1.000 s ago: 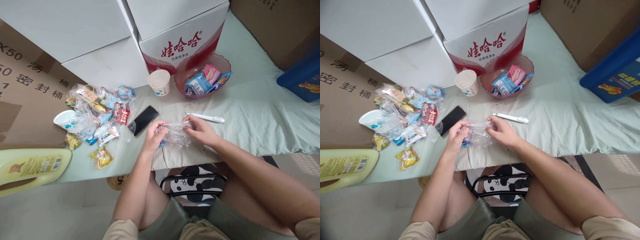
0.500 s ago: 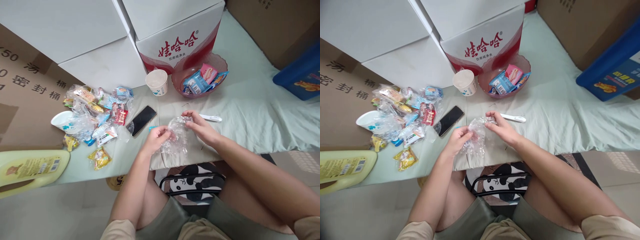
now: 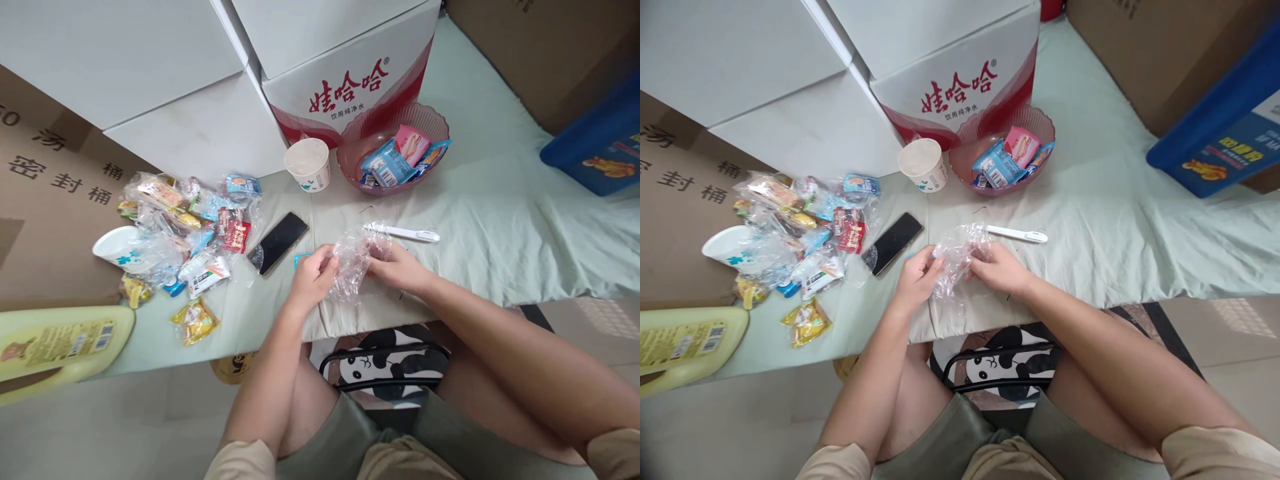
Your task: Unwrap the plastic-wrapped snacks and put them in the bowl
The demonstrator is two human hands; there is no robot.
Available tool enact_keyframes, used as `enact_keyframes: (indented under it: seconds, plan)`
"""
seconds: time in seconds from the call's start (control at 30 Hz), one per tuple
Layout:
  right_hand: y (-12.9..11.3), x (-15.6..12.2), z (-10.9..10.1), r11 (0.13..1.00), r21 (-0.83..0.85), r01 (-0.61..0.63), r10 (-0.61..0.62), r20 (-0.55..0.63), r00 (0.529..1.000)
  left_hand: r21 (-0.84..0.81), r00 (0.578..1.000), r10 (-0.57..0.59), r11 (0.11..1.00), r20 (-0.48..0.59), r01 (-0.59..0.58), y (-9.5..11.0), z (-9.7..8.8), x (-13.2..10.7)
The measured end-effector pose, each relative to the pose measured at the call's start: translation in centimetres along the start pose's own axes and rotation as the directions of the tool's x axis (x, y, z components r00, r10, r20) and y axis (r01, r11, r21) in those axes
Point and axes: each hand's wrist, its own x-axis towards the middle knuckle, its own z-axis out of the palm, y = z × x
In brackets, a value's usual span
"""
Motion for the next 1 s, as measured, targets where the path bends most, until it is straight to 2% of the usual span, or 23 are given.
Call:
enact_keyframes:
  seconds: [0.17,0.3,0.4,0.6,0.73,0.8,0.87,0.93,1.0]
  plan:
    - [-0.4,-0.3,0.0,0.996,0.045,-0.081,0.081,0.008,0.997,-0.174,0.998,-0.062,0.983,0.007,0.062,0.2,-0.5,0.3]
    - [-1.1,-0.7,-0.1,0.982,0.173,-0.08,0.086,-0.029,0.996,-0.209,0.996,-0.069,0.976,-0.064,0.055,0.5,-0.8,0.4]
    - [-1.3,-0.9,-0.3,0.956,0.283,-0.078,0.083,-0.007,0.997,-0.311,0.99,-0.111,0.947,-0.089,0.078,0.2,-0.9,0.4]
    - [-0.4,-1.0,-0.9,0.88,0.474,-0.027,-0.049,0.147,0.988,-0.561,0.983,-0.175,0.82,-0.054,0.115,0.8,-1.3,0.6]
    - [-0.2,-1.1,-1.4,0.864,0.503,0.013,-0.147,0.227,0.963,-0.563,0.982,-0.183,0.817,-0.045,0.126,1.5,-2.1,0.7]
    - [-0.4,-1.1,-1.5,0.861,0.508,0.011,-0.157,0.245,0.957,-0.53,0.981,-0.184,0.839,-0.062,0.124,1.5,-2.4,0.7]
    - [-0.5,-1.0,-1.7,0.863,0.505,0.006,-0.126,0.203,0.971,-0.477,0.986,-0.148,0.874,-0.081,0.092,1.2,-2.5,0.7]
    - [-0.6,-0.8,-1.7,0.888,0.458,0.024,-0.066,0.076,0.995,-0.422,0.995,-0.073,0.906,-0.062,0.04,0.9,-2.5,0.6]
    - [-0.6,-0.6,-1.7,0.938,0.346,0.037,-0.017,-0.061,0.998,-0.383,1.0,-0.009,0.924,-0.009,0.005,0.5,-2.3,0.5]
